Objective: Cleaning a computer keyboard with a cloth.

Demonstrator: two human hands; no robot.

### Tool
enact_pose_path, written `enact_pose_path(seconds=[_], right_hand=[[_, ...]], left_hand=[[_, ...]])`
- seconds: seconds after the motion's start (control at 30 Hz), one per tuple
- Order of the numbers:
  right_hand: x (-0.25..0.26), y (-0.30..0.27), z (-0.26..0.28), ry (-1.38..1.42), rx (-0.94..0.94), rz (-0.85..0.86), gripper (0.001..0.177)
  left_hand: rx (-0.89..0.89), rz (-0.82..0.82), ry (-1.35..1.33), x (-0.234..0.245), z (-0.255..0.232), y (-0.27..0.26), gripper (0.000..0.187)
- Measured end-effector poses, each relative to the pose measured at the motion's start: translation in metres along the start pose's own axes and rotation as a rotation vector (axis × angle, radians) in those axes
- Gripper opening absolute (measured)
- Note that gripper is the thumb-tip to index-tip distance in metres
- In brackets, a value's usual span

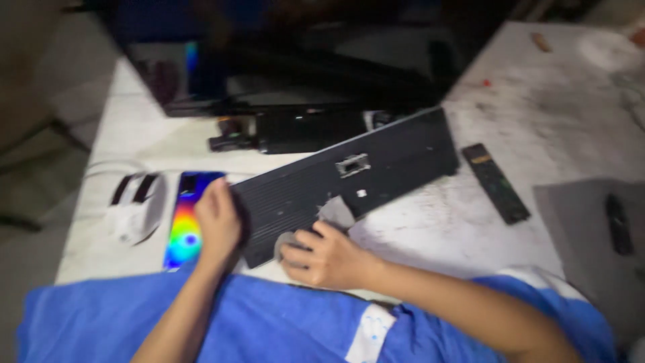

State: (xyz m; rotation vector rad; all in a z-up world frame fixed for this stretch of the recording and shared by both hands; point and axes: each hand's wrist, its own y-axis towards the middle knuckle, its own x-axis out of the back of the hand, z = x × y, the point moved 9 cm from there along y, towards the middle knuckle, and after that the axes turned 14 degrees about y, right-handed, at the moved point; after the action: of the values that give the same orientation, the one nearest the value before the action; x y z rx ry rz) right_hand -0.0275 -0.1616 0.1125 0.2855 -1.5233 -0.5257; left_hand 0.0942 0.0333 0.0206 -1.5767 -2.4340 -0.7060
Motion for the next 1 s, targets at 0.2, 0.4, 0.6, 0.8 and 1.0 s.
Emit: enact_pose_path(seconds=[0.2, 0.4, 0.6, 0.8, 1.0], right_hand=[[0.033, -0.092, -0.055, -0.148, -0.178, 0.079, 0.025], [0.081, -0.164, -0.102, -0.068, -0.512, -0.138, 0.036], [0.113, -0.218, -0.15, -0.206, -0.913, -0.042, 0.045], [0.133, -0.222, -0.162, -0.344, -1.141, -0.025, 0.036], [0.145, -0.237, -0.178, -0.361, -1.103, -0.264, 0.041]], left_hand=[[0.024, 0.005, -0.003, -0.002, 0.011, 0.0, 0.043], [0.002, 0.032, 0.038, -0.001, 0.014, -0.002, 0.043], [-0.002, 0.009, 0.109, 0.002, 0.015, -0.004, 0.041], [-0.007, 0.003, 0.145, 0.004, 0.002, -0.007, 0.041], [-0.023, -0.004, 0.145, 0.006, 0.0, -0.01, 0.04]])
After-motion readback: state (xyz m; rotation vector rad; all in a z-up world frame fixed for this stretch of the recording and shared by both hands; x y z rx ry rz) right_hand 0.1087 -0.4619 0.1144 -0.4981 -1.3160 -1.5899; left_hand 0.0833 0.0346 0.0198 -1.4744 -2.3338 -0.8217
